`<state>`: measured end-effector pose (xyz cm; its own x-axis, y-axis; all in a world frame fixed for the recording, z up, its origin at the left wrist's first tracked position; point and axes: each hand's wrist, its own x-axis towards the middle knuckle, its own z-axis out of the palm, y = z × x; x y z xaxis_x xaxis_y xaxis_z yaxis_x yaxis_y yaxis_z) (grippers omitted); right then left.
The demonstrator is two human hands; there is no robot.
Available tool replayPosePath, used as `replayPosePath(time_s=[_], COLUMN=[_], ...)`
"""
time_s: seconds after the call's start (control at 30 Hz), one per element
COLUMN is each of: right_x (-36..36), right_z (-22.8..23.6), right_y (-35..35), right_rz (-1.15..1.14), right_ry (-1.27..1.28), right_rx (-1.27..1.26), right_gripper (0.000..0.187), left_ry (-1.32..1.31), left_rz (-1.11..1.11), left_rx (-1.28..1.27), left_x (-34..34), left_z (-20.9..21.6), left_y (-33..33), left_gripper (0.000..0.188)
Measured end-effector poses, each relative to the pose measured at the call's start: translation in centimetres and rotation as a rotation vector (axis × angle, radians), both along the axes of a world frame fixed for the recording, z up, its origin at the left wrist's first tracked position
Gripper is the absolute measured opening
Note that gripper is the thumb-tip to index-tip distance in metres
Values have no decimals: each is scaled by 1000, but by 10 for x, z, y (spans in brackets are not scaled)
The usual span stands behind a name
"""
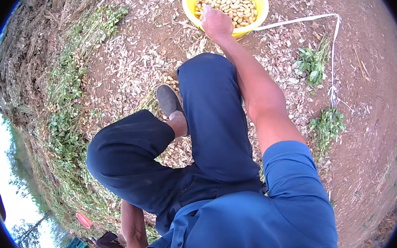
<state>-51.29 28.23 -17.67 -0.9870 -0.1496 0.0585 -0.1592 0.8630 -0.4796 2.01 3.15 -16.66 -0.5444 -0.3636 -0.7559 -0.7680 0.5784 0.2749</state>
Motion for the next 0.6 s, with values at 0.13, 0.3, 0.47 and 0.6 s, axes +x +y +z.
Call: replayPosePath(time_s=[0.13,0.3,0.47,0.6], right_x=[0,-1,0,-4], right_z=[-2,-6,-11,-15], right_y=[-5,10,3,-2], right_rz=[-4,-37,-43,-16], right_ry=[-19,18,51,132], right_rx=[-1,2,-8,1], right_gripper=[26,25,21,17], left_ry=[69,252,369,252], left_rz=[-21,-139,-340,-596], left_rx=[-43,-143,-343,-492], left_x=[-49,-153,-231,-262], left_z=[-10,-41,-86,-134], left_y=[-12,-31,-49,-58], left_gripper=[70,70,71,89])
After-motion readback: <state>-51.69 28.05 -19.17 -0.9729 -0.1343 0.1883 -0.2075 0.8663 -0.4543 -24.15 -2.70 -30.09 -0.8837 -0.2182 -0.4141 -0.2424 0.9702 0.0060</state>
